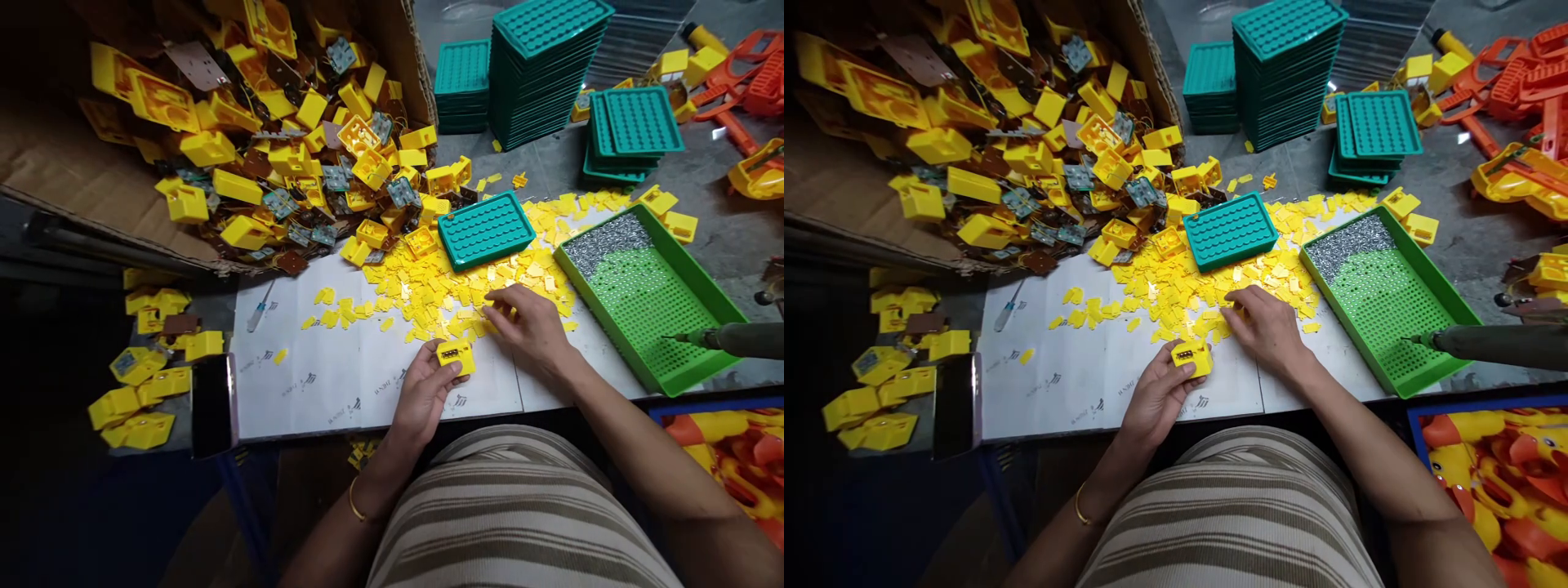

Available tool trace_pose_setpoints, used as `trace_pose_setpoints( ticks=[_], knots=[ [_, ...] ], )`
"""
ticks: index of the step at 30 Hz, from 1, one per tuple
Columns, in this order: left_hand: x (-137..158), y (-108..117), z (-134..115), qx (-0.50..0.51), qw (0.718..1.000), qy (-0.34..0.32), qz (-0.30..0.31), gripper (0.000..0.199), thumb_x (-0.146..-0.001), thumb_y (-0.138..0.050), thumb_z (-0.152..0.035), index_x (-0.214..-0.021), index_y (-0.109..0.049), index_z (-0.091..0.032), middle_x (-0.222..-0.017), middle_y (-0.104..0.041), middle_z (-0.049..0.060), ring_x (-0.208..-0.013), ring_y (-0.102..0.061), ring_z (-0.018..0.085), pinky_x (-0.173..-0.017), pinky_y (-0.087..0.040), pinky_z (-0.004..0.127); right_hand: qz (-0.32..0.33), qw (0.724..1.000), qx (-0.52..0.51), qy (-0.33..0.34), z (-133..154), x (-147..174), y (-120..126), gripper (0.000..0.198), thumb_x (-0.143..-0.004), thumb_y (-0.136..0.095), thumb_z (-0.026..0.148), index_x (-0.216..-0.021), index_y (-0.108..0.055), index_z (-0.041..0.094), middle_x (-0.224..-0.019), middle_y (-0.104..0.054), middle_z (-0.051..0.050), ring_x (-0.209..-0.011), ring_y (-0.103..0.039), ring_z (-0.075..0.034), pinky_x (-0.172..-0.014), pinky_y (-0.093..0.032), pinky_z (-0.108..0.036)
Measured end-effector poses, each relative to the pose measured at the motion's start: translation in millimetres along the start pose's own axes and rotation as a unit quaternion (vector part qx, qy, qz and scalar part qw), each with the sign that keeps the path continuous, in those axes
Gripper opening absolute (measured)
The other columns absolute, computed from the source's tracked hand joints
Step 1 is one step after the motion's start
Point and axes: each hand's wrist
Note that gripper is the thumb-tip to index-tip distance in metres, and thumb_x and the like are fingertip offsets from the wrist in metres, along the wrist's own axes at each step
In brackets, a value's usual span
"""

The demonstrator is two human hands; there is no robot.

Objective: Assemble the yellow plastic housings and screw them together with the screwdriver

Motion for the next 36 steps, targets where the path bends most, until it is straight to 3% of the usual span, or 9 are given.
trace_pose_setpoints(
  ticks=[5,10,12,14,17,19,25,32,36],
  knots=[
    [-2,-4,2,-0.016,1.0,0.011,0.013,0.053,-0.064,-0.078,-0.016,-0.112,-0.058,-0.017,-0.093,-0.068,0.002,-0.081,-0.064,0.013,-0.075,-0.054,0.027,0.078,0.985,0.152,-0.018,-2,-28,-11,0.028,-0.09,-0.051,0.026,-0.115,-0.063,0.019,-0.108,-0.062,-0.01,-0.078,-0.062,-0.02,-0.059,-0.041,-0.029],
    [-6,-5,-1,0.004,1.0,0.017,0.025,0.037,-0.071,-0.072,-0.02,-0.107,-0.063,-0.016,-0.103,-0.066,0.005,-0.094,-0.065,0.019,-0.085,-0.054,0.035,0.117,0.981,0.153,-0.024,-1,-38,-8,0.022,-0.09,-0.048,0.022,-0.097,-0.069,0.017,-0.098,-0.064,-0.011,-0.077,-0.061,-0.021,-0.06,-0.041,-0.03],
    [-8,-7,-2,0.008,0.999,0.019,0.026,0.035,-0.073,-0.07,-0.019,-0.107,-0.064,-0.017,-0.107,-0.065,0.006,-0.098,-0.064,0.021,-0.089,-0.052,0.039,0.086,0.993,0.076,-0.037,-2,-36,0,0.018,-0.087,-0.053,0.02,-0.09,-0.07,0.016,-0.091,-0.067,-0.009,-0.078,-0.062,-0.021,-0.065,-0.045,-0.031],
    [-11,-10,-2,0.01,0.999,0.012,0.03,0.034,-0.074,-0.069,-0.018,-0.107,-0.064,-0.017,-0.11,-0.065,0.007,-0.101,-0.064,0.022,-0.094,-0.05,0.041,0.06,0.992,-0.071,-0.088,-3,-30,9,0.014,-0.083,-0.059,0.024,-0.086,-0.07,0.016,-0.082,-0.07,-0.007,-0.073,-0.064,-0.018,-0.066,-0.048,-0.031],
    [-14,-16,1,0.015,0.999,-0.004,0.047,0.036,-0.075,-0.068,-0.018,-0.11,-0.062,-0.018,-0.112,-0.066,0.007,-0.106,-0.063,0.022,-0.099,-0.046,0.043,0.073,0.933,-0.297,-0.188,2,-15,17,0.023,-0.076,-0.068,0.036,-0.086,-0.07,0.016,-0.072,-0.07,-0.004,-0.059,-0.064,-0.015,-0.052,-0.049,-0.026],
    [-16,-21,4,0.016,0.998,-0.01,0.057,0.037,-0.075,-0.068,-0.017,-0.112,-0.061,-0.019,-0.109,-0.067,0.006,-0.107,-0.063,0.021,-0.101,-0.044,0.044,0.075,0.908,-0.355,-0.211,8,-4,17,0.025,-0.071,-0.072,0.037,-0.084,-0.07,0.016,-0.071,-0.071,-0.004,-0.057,-0.064,-0.015,-0.047,-0.048,-0.024],
    [-16,-30,10,0.004,0.998,-0.021,0.063,0.037,-0.075,-0.068,-0.019,-0.111,-0.061,-0.02,-0.105,-0.068,0.004,-0.103,-0.063,0.018,-0.097,-0.048,0.038,0.045,0.949,-0.263,-0.165,16,13,13,0.008,-0.076,-0.065,0.025,-0.078,-0.07,0.018,-0.075,-0.074,-0.003,-0.065,-0.068,-0.015,-0.06,-0.053,-0.026],
    [-20,-29,16,-0.041,0.997,-0.059,0.038,0.039,-0.07,-0.076,-0.032,-0.104,-0.062,-0.018,-0.095,-0.068,0.002,-0.091,-0.065,0.016,-0.091,-0.053,0.039,0.05,0.987,-0.141,-0.064,20,16,8,0.011,-0.084,-0.061,0.022,-0.084,-0.072,0.02,-0.08,-0.069,-0.004,-0.07,-0.064,-0.015,-0.058,-0.048,-0.026],
    [-24,-28,17,-0.043,0.998,-0.03,0.031,0.044,-0.066,-0.08,-0.035,-0.102,-0.063,-0.016,-0.088,-0.068,0.001,-0.08,-0.067,0.015,-0.083,-0.057,0.037,-0.029,0.991,-0.133,0.004,19,44,24,0.017,-0.087,-0.059,0.025,-0.098,-0.072,0.023,-0.098,-0.061,-0.009,-0.082,-0.062,-0.018,-0.065,-0.052,-0.031]
  ],
)
Point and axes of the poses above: each hand's wrist, its own x-axis away from the middle knuckle, its own y-axis out of the back of the hand, z = x × y
